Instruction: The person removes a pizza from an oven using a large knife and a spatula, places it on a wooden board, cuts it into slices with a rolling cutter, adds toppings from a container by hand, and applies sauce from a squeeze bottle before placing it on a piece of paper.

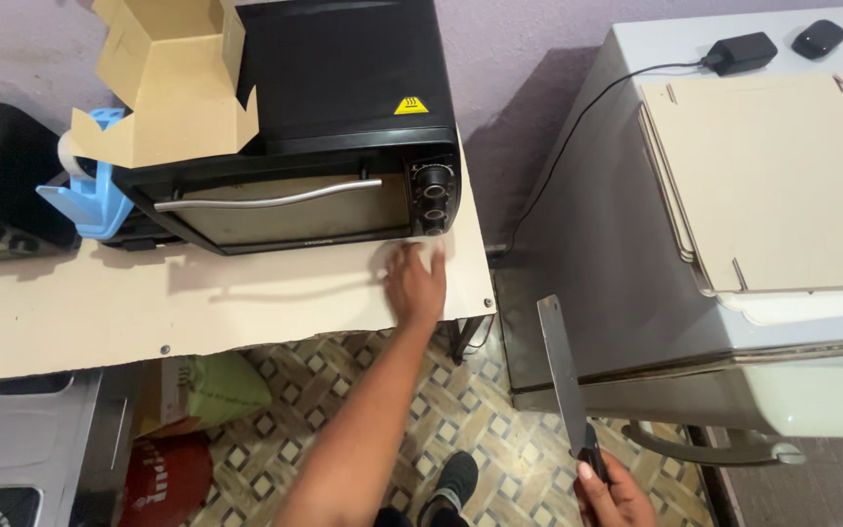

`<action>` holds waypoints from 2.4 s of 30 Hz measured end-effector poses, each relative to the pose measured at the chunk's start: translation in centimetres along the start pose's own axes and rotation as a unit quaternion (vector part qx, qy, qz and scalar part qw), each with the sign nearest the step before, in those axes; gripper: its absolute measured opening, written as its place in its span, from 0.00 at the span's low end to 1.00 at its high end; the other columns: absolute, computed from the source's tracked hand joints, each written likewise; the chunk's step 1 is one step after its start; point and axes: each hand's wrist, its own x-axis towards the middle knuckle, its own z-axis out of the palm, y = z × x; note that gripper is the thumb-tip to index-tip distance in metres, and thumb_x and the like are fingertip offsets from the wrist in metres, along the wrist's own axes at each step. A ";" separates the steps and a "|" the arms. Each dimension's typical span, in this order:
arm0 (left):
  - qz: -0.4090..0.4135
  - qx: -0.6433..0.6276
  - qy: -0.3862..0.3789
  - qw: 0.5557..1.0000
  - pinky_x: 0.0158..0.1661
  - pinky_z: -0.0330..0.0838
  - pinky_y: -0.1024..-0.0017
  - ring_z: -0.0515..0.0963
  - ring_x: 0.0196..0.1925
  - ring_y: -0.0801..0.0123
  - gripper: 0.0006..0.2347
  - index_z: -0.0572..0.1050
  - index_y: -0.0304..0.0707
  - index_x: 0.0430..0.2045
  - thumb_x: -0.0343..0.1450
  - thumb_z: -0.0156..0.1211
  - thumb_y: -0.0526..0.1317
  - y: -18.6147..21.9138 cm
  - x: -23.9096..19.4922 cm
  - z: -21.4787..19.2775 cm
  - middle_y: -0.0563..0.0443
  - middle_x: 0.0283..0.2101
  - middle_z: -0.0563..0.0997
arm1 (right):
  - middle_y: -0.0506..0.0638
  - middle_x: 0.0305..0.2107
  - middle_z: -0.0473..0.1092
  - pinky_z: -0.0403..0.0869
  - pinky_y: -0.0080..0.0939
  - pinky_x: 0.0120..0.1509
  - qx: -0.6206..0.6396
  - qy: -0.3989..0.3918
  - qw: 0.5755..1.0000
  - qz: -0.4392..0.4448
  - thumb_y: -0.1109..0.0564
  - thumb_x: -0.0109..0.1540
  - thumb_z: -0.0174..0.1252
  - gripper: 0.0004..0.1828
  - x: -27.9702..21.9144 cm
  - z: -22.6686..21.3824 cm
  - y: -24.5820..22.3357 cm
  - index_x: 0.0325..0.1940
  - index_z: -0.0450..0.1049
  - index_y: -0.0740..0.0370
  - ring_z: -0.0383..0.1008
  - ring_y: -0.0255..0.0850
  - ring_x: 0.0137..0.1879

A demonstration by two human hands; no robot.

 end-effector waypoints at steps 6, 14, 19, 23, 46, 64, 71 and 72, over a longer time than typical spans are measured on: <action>0.281 0.111 -0.115 0.946 0.73 0.51 0.56 0.59 0.78 0.50 0.26 0.65 0.28 0.68 0.79 0.51 0.50 0.1 -13.0 1.8 0.32 0.74 0.66 | 0.47 0.16 0.63 0.57 0.35 0.22 -0.035 0.022 0.999 -0.032 0.59 0.63 0.58 0.20 1.1 -1.9 1.6 0.58 0.74 0.69 0.58 0.31 0.18; 0.163 0.365 0.099 0.911 0.68 0.48 0.51 0.56 0.72 0.37 0.37 0.61 0.17 0.61 0.66 0.62 0.55 2.6 -2.5 3.8 0.24 0.68 0.61 | 0.49 0.18 0.68 0.56 0.35 0.22 -0.052 0.009 0.998 -0.035 0.60 0.62 0.59 0.20 2.1 -3.8 4.0 0.58 0.74 0.72 0.59 0.31 0.18; 0.273 0.102 -0.248 0.924 0.55 0.75 0.60 0.82 0.53 0.51 0.17 0.79 0.42 0.51 0.74 0.53 0.50 4.3 -0.4 4.4 0.40 0.49 0.83 | 0.49 0.18 0.69 0.60 0.34 0.21 -0.037 -0.049 0.991 -0.121 0.58 0.63 0.56 0.22 1.9 -5.0 4.9 0.60 0.72 0.70 0.62 0.31 0.18; 0.307 0.064 -0.197 0.929 0.46 0.77 0.59 0.83 0.44 0.51 0.10 0.81 0.44 0.40 0.73 0.58 0.47 4.0 -7.0 2.7 0.44 0.40 0.84 | 0.49 0.24 0.71 0.71 0.35 0.31 -0.073 -0.132 0.967 -0.207 0.56 0.65 0.57 0.24 3.5 -1.9 3.0 0.64 0.70 0.68 0.70 0.33 0.26; 0.218 0.305 0.290 0.880 0.32 0.69 0.51 0.76 0.26 0.46 0.15 0.72 0.36 0.11 0.69 0.63 0.43 -10.2 -4.7 -28.8 0.42 0.21 0.77 | 0.58 0.30 0.75 0.71 0.54 0.50 -0.546 0.063 0.698 -0.459 0.47 0.53 0.63 0.18 17.2 32.7 -6.1 0.37 0.79 0.63 0.75 0.55 0.39; 0.229 0.326 0.289 0.870 0.36 0.69 0.53 0.78 0.30 0.50 0.13 0.76 0.38 0.14 0.69 0.61 0.43 -10.2 -5.2 -28.5 0.46 0.23 0.80 | 0.59 0.28 0.74 0.71 0.56 0.48 -0.580 0.145 0.674 -0.434 0.47 0.52 0.60 0.14 15.4 34.1 -6.1 0.28 0.76 0.61 0.73 0.57 0.39; 0.224 0.345 0.297 0.862 0.35 0.69 0.52 0.79 0.29 0.49 0.12 0.77 0.39 0.14 0.68 0.62 0.43 -10.3 -5.0 -28.5 0.46 0.23 0.81 | 0.58 0.29 0.74 0.71 0.56 0.49 -0.550 0.139 0.677 -0.468 0.48 0.51 0.60 0.13 15.8 34.0 -5.7 0.30 0.76 0.60 0.73 0.57 0.40; 0.223 0.342 0.291 0.865 0.35 0.69 0.52 0.79 0.30 0.49 0.12 0.77 0.38 0.13 0.68 0.62 0.43 -10.3 -5.1 -28.6 0.46 0.23 0.80 | 0.59 0.29 0.74 0.71 0.56 0.48 -0.548 0.141 0.679 -0.469 0.48 0.51 0.60 0.14 15.8 34.0 -5.7 0.31 0.77 0.60 0.73 0.57 0.40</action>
